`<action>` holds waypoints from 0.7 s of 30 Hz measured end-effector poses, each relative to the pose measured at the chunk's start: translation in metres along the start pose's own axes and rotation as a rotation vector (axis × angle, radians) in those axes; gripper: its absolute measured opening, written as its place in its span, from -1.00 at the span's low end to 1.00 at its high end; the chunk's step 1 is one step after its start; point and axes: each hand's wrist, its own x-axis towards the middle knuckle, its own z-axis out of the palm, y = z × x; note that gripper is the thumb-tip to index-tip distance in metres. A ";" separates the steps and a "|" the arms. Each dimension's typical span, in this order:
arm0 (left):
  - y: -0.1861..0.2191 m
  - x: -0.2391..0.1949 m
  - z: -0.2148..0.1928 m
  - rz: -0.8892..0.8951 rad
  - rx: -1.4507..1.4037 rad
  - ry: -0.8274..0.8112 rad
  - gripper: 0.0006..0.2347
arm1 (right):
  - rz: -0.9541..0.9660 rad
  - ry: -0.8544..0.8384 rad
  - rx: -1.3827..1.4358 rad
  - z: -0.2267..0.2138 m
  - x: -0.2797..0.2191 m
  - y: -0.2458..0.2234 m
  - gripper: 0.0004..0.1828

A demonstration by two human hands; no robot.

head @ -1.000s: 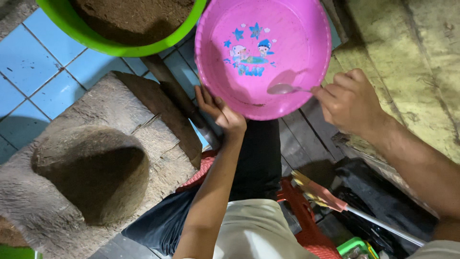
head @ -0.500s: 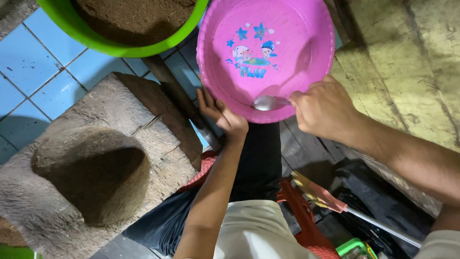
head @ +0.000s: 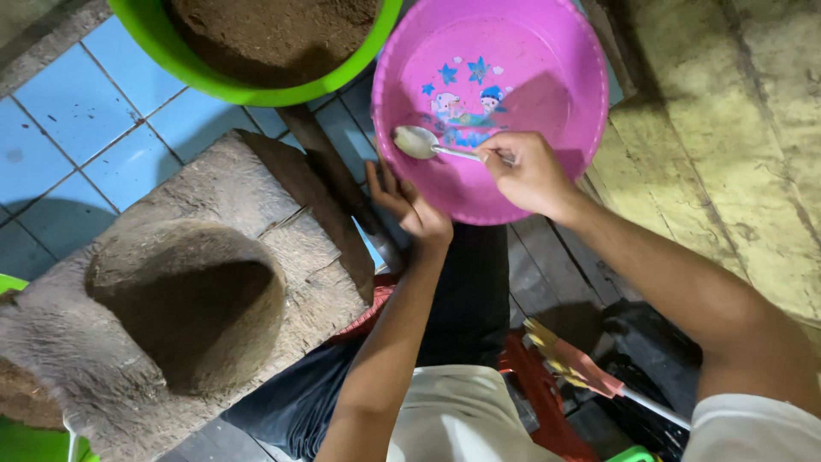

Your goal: The person scoops brown powder from a green bowl into a pink bowl using a spoon, then transfers the powder into a stone mortar. They use a pestle to grind the powder inside the mortar.

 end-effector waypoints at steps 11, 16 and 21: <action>-0.007 -0.004 -0.002 -0.061 -0.220 0.040 -0.53 | -0.163 0.122 -0.058 -0.041 0.023 -0.093 -0.78; -0.002 -0.005 0.007 -0.297 -0.243 0.153 -0.52 | -0.679 0.311 -0.375 -0.025 0.082 -0.149 -0.86; -0.001 -0.008 0.005 -0.291 -0.249 0.121 -0.50 | -0.963 0.568 -0.963 0.020 0.136 -0.153 -0.89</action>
